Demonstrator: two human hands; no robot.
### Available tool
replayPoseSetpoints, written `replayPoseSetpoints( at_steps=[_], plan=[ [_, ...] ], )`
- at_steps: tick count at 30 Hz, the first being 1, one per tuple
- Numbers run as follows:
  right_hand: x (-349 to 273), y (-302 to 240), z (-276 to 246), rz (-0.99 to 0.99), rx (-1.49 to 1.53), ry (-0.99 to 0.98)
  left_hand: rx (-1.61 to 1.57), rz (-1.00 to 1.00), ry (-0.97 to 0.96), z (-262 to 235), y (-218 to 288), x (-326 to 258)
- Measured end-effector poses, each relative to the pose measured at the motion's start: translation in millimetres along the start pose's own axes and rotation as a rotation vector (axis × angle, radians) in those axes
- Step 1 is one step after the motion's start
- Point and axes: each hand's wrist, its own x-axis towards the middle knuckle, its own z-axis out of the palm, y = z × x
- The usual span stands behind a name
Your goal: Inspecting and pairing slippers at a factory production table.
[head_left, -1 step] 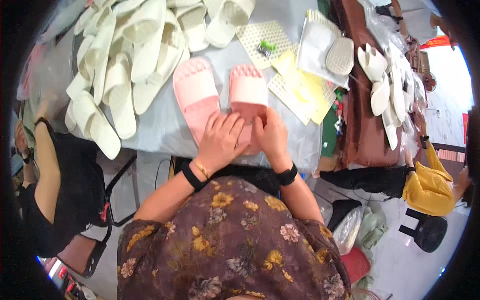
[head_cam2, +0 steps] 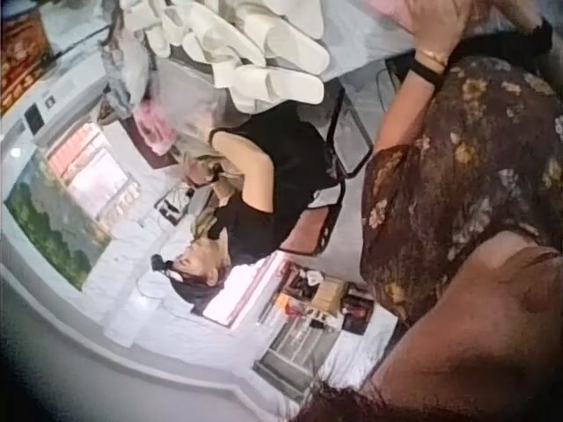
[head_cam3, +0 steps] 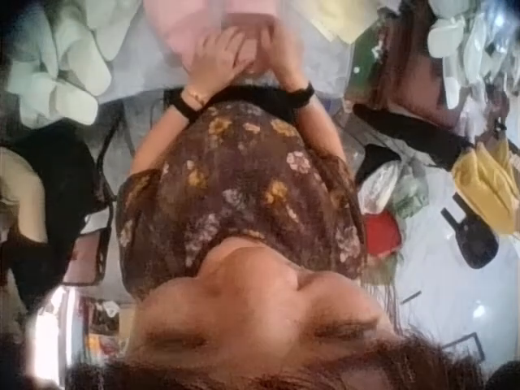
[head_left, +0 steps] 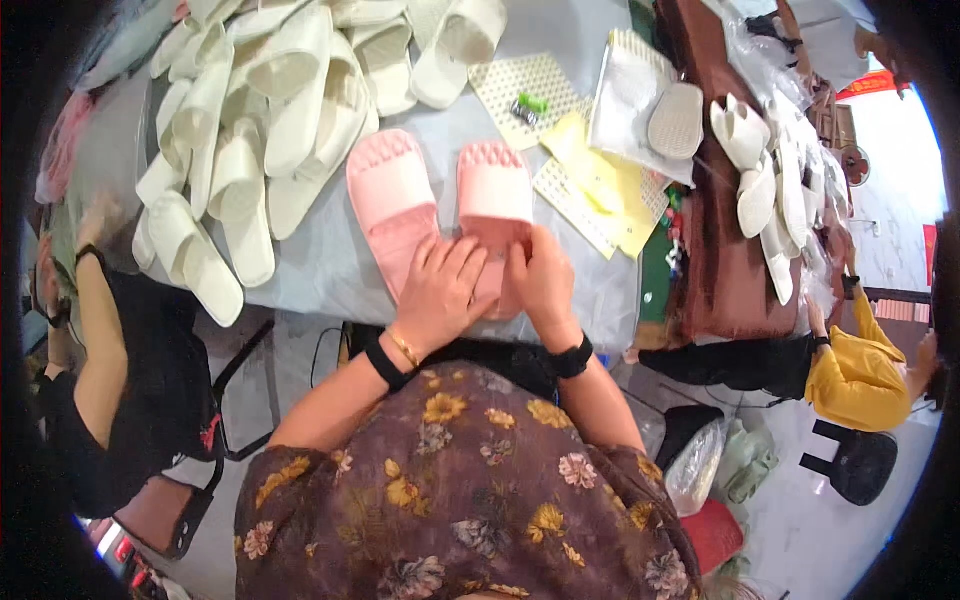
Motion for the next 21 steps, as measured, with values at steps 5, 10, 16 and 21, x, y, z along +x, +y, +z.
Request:
replayPoseSetpoints(
  at_steps=[5,10,16,21],
  plan=[
    [-9.4,-4.6,-3.7,0.007,0.095,-0.044,0.045,0.033,0.033,-0.5,1.8,-6.4],
    [-10.1,5.0,-9.0,0.038,0.146,0.036,-0.092,0.014,-0.002,-18.3,5.8,1.8],
    [-21.4,30.0,-15.1,0.066,0.396,0.055,-0.136,-0.263,0.056,-28.6,-0.1,4.4],
    [-24.0,36.1,-4.7,0.032,0.436,0.088,0.138,-0.175,0.108,-17.5,-0.1,22.3]
  ],
)
